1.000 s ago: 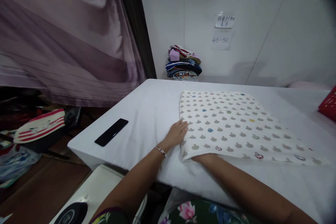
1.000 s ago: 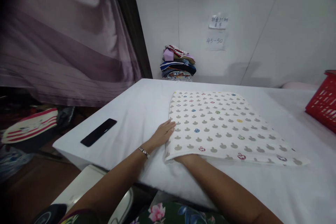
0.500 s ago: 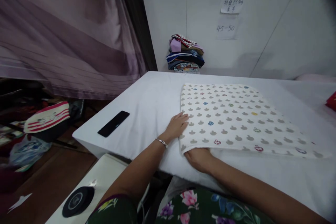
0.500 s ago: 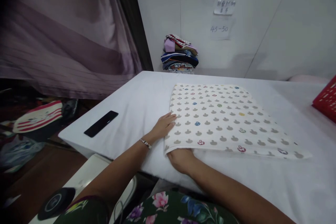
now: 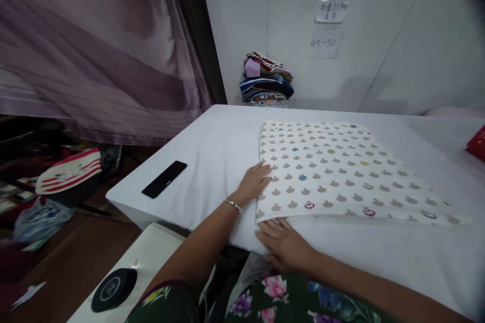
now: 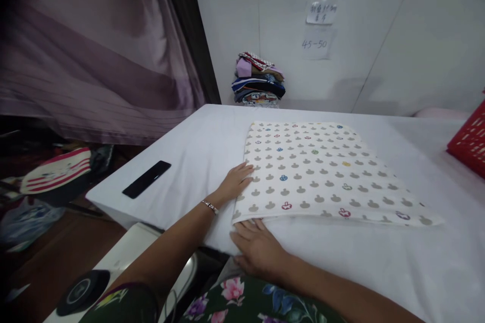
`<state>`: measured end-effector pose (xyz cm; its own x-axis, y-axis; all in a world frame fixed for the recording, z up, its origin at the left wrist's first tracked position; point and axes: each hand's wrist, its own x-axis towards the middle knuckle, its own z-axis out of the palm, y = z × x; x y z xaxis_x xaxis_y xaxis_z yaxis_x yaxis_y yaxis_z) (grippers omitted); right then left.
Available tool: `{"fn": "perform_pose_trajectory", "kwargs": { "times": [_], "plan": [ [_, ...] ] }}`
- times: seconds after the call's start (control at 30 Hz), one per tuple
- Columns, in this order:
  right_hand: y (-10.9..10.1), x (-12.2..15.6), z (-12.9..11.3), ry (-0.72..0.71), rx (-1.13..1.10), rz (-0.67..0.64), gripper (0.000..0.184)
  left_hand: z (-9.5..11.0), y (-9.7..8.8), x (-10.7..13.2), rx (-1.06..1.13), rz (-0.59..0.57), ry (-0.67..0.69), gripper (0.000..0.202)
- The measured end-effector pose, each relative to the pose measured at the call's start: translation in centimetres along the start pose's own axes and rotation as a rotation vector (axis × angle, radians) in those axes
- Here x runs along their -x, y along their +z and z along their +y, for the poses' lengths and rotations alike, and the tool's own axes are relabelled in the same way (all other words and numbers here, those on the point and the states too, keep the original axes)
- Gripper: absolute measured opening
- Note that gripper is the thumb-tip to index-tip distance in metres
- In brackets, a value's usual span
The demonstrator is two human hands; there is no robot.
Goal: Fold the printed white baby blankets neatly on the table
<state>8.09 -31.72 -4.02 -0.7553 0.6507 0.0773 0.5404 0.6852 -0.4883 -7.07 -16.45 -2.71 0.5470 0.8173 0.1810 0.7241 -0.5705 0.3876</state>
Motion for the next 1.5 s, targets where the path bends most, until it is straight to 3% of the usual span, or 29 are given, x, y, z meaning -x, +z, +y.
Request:
{"fn": "perform_pose_trajectory", "kwargs": {
  "times": [0.07, 0.13, 0.23, 0.33, 0.47, 0.57, 0.63, 0.7, 0.77, 0.9, 1.13, 1.3, 1.5],
  "plan": [
    [0.8, 0.7, 0.4, -0.152, -0.064, -0.011, 0.036, 0.0, -0.1, 0.0, 0.001, 0.01, -0.003, 0.04],
    [0.6, 1.9, 0.5, -0.236, -0.163, 0.062, 0.028, 0.4, -0.3, 0.2, 0.004, 0.041, -0.002, 0.038],
    [-1.8, 4.8, 0.3, -0.148, -0.306, 0.314, 0.03, 2.1, -0.8, 1.1, 0.024, 0.108, 0.052, 0.037],
    [-5.1, 8.9, 1.3, 0.061, -0.348, 0.547, 0.03, 4.2, -1.0, 2.8, 0.007, 0.11, 0.235, 0.036],
    [-8.9, 16.3, 5.7, 0.469, -0.252, 0.913, 0.025, 5.5, -0.6, 5.1, -0.091, 0.057, 0.506, 0.045],
    [-11.8, 22.0, 9.9, 0.823, -0.242, 1.235, 0.031, 5.2, 0.3, 5.8, -0.142, 0.092, 0.583, 0.045],
    [-13.7, 24.9, 12.2, 1.032, -0.241, 1.287, 0.034, 4.5, 0.8, 5.8, -0.172, 0.126, 0.593, 0.044],
    [-15.2, 26.9, 14.0, 1.243, -0.223, 1.231, 0.035, 3.6, 1.3, 5.7, -0.203, 0.136, 0.605, 0.044],
    [-16.1, 27.8, 15.2, 1.361, -0.225, 1.142, 0.034, 2.6, 1.8, 5.6, -0.219, 0.132, 0.613, 0.045],
    [-16.9, 28.1, 17.3, 1.447, -0.237, 0.945, 0.023, 1.1, 2.3, 5.6, -0.211, 0.121, 0.585, 0.053],
    [-18.5, 27.7, 19.4, 1.554, -0.176, 0.663, 0.008, 0.3, 3.1, 5.8, -0.274, 0.144, 0.594, 0.067],
    [-18.7, 27.5, 19.5, 1.607, -0.159, 0.62, 0.009, 0.4, 3.1, 5.6, -0.22, 0.08, 0.508, 0.052],
    [-18.5, 26.5, 18.3, 1.549, -0.156, 0.746, 0.015, 3.4, 1.4, 5.2, -0.271, 0.283, 0.569, 0.038]
  ]
}}
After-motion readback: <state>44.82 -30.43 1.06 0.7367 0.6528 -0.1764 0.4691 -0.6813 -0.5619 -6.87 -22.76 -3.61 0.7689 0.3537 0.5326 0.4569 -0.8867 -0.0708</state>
